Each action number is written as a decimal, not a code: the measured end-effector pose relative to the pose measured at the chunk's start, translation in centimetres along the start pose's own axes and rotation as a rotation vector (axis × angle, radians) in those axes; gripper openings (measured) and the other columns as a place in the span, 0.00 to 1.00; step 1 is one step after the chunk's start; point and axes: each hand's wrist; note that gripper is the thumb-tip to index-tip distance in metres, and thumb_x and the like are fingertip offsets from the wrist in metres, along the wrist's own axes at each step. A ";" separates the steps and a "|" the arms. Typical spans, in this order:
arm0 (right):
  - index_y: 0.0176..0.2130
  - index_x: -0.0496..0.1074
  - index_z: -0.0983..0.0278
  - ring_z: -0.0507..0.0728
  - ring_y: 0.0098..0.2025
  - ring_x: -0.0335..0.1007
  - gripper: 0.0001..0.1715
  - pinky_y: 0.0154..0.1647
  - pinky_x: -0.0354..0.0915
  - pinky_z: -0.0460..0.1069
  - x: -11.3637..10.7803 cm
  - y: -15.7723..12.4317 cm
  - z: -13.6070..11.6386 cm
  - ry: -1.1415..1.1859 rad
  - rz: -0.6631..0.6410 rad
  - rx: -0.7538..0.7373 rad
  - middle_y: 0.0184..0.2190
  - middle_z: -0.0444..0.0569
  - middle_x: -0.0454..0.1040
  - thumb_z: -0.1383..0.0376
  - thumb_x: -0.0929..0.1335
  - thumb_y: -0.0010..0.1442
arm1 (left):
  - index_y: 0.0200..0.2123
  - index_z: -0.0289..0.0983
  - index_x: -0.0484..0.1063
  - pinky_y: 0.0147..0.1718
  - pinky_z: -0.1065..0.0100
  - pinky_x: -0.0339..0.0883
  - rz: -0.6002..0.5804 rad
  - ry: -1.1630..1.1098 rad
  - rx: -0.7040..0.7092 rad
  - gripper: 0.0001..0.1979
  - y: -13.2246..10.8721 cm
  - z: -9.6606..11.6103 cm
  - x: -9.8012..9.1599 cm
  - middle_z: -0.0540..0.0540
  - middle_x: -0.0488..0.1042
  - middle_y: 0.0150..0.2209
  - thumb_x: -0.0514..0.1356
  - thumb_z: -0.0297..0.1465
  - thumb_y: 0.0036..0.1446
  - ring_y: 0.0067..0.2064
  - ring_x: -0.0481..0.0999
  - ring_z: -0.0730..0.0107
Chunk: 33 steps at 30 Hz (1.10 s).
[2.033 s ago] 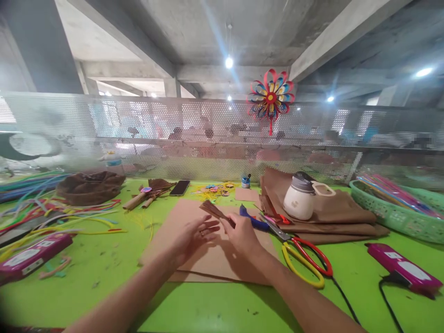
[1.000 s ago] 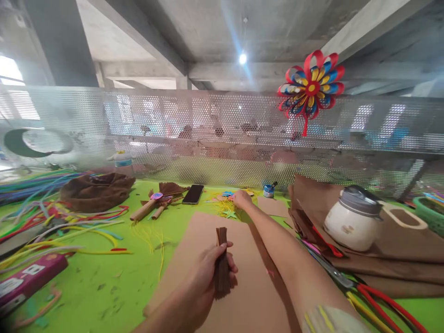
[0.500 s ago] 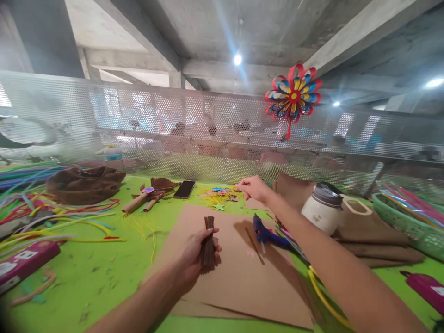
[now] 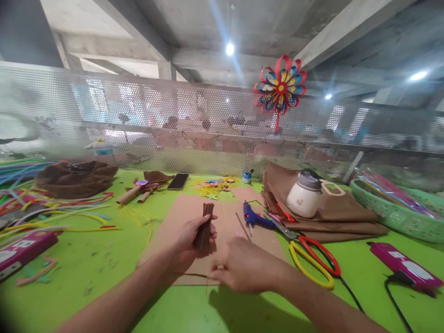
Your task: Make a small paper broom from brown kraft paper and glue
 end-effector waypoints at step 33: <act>0.34 0.79 0.62 0.57 0.33 0.71 0.17 0.34 0.65 0.49 -4.1 -4.9 6.2 0.313 0.508 0.271 0.31 0.50 0.78 0.55 0.65 0.59 | 0.31 0.33 0.67 0.12 0.80 0.50 0.348 0.482 0.326 0.07 0.4 5.3 -2.7 0.46 0.74 0.27 0.62 0.28 0.50 0.21 0.72 0.76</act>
Point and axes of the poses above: each hand's wrist, its own y-axis towards the middle knuckle, its own x-axis out of the palm, z = x × y
